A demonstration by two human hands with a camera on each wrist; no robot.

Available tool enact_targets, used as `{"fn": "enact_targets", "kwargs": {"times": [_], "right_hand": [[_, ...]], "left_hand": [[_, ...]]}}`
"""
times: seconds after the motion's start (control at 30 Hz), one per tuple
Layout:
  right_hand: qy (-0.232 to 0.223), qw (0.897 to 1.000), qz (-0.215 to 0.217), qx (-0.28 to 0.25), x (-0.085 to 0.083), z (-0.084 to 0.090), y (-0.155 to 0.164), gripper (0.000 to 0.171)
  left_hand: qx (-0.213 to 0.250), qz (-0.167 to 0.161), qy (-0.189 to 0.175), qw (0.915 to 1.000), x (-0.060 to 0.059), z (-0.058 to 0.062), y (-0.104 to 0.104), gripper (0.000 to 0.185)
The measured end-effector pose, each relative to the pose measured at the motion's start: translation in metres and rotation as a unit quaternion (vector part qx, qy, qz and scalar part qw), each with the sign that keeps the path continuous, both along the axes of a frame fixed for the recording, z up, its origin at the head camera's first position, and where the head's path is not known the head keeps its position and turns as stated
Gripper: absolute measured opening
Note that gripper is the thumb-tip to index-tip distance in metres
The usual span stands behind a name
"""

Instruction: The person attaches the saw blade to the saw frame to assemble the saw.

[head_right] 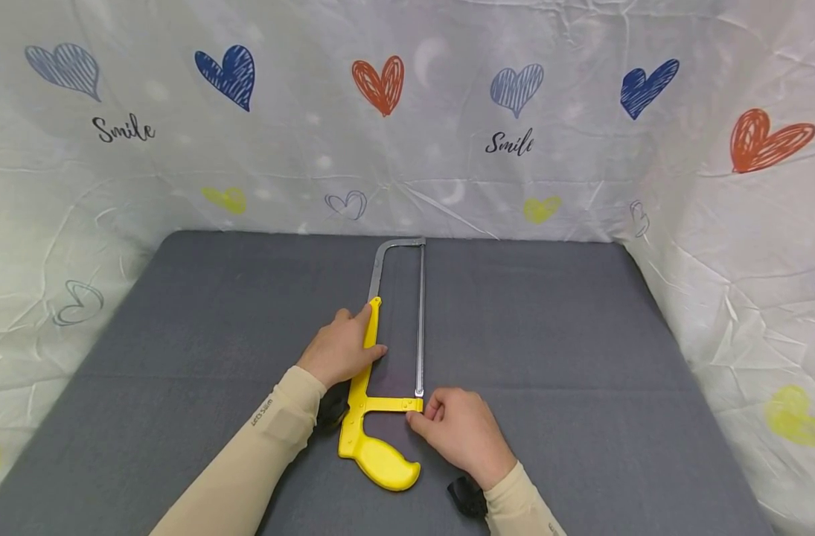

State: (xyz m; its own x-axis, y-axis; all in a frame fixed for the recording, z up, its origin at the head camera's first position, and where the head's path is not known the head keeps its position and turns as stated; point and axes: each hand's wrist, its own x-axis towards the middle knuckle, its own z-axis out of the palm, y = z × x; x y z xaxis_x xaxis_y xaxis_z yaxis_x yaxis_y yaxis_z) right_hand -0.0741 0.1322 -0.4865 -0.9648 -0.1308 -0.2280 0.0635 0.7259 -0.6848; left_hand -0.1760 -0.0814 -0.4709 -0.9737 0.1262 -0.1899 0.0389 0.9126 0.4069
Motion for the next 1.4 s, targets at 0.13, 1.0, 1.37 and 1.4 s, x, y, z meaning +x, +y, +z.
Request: {"fn": "enact_targets", "kwargs": {"times": [0.13,1.0,1.37,1.4], "right_hand": [[0.003,1.000,0.004,-0.001,-0.0006,0.0006,0.0005,0.030],[0.018,1.000,0.011,0.002,-0.0012,0.0003,0.0008,0.025],[0.028,1.000,0.002,0.004,-0.0010,-0.0007,0.0000,0.023],[0.026,1.000,-0.002,0.003,-0.0009,-0.0010,-0.0003,0.023]], "left_hand": [[-0.001,-0.002,0.001,1.0000,-0.0003,0.0006,0.0000,0.087],[0.002,0.000,-0.003,1.0000,0.0002,0.0032,0.0005,0.086],[0.006,-0.007,-0.004,0.9999,-0.0020,0.0018,-0.0016,0.082],[0.005,-0.007,-0.005,0.9999,-0.0018,0.0020,-0.0017,0.083]]}}
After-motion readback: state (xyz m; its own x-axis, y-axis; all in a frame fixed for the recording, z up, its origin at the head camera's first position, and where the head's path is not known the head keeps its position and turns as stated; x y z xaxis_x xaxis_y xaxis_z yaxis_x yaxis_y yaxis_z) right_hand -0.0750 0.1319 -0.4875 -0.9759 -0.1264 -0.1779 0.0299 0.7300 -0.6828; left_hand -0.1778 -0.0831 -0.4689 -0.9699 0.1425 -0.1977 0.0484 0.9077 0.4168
